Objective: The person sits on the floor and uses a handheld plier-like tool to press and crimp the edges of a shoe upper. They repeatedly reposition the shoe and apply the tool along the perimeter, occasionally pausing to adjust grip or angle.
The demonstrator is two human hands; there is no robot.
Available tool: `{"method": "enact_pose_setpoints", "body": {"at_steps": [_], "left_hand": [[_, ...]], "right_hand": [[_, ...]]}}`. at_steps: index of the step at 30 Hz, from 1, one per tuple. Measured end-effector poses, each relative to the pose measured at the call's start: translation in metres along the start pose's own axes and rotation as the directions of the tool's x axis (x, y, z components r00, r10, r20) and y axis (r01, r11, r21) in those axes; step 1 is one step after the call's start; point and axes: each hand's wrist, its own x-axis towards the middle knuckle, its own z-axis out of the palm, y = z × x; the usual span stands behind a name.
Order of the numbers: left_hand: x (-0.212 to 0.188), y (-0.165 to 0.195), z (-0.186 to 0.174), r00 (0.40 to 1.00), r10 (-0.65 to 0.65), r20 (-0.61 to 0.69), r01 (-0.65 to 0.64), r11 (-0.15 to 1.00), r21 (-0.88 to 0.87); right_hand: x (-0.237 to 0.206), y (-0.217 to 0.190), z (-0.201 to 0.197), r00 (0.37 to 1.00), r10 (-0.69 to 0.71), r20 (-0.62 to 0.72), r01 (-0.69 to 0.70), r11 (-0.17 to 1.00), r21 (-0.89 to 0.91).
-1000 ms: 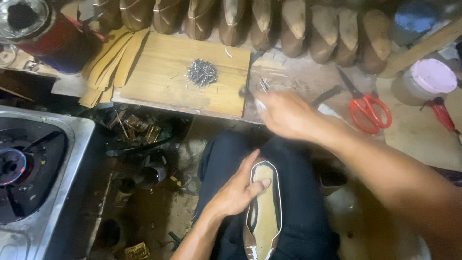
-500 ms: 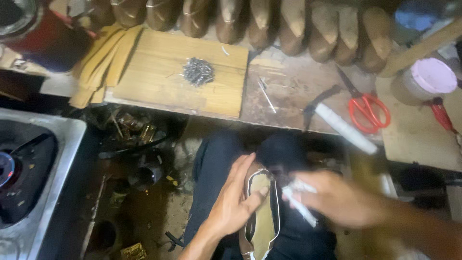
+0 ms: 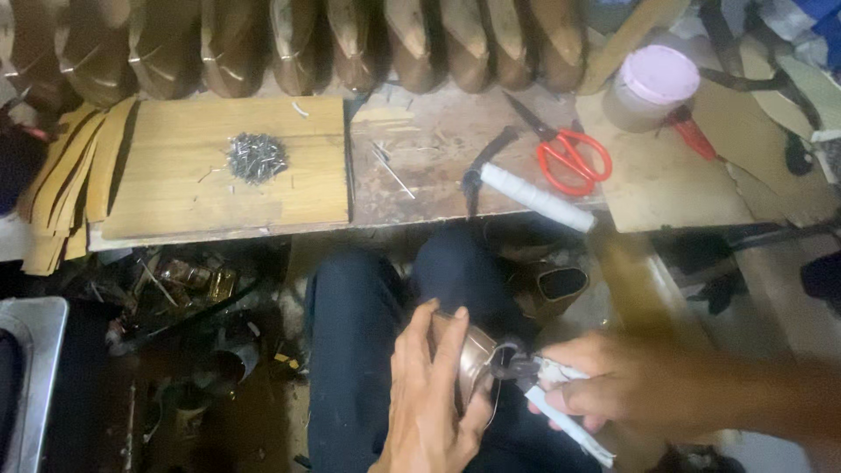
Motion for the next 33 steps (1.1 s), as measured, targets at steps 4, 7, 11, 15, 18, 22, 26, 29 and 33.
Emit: {"method": "enact_pose_setpoints", "body": {"at_steps": [4, 7, 11, 15, 18, 22, 26, 29, 33], "left_hand": [[-0.002, 0.009, 0.007, 0.998, 0.058, -0.008, -0.057, 0.997, 0.044], [-0.005, 0.014, 0.009, 0.997, 0.082, 0.014, -0.082, 0.995, 0.055], [-0.007, 0.018, 0.012, 0.996, 0.084, 0.016, -0.085, 0.993, 0.08], [-0.007, 0.023, 0.011, 0.992, 0.123, -0.003, -0.122, 0.987, 0.107], [-0.007, 0.024, 0.006, 0.992, 0.125, -0.023, -0.123, 0.99, 0.072], [-0.005, 0.018, -0.002, 0.996, 0.072, -0.053, -0.069, 0.996, 0.057], [0.001, 0.004, -0.007, 0.994, 0.011, -0.106, -0.005, 0.998, 0.058], [0.006, -0.008, -0.007, 0.99, -0.019, -0.142, 0.026, 0.998, 0.048], [0.008, -0.018, -0.005, 0.989, -0.061, -0.135, 0.064, 0.998, 0.016]], "right_hand": [[-0.015, -0.003, -0.008, 1.0, 0.028, -0.014, -0.03, 0.97, -0.241], [-0.022, -0.001, -0.012, 0.996, -0.08, 0.033, 0.086, 0.948, -0.307], [-0.024, 0.001, -0.013, 1.0, 0.003, -0.004, -0.004, 0.952, -0.305], [-0.025, 0.006, -0.011, 0.999, -0.013, 0.045, 0.014, 0.999, -0.03], [-0.028, 0.015, -0.005, 0.999, -0.002, -0.044, 0.002, 1.0, 0.002], [-0.021, 0.026, 0.019, 0.974, -0.002, -0.225, 0.015, 0.998, 0.054], [0.016, 0.025, 0.058, 0.864, -0.123, -0.487, 0.245, 0.95, 0.193], [0.055, 0.022, 0.088, 0.753, -0.117, -0.648, 0.345, 0.909, 0.236], [0.09, 0.03, 0.108, 0.63, -0.208, -0.748, 0.444, 0.887, 0.128]]}}
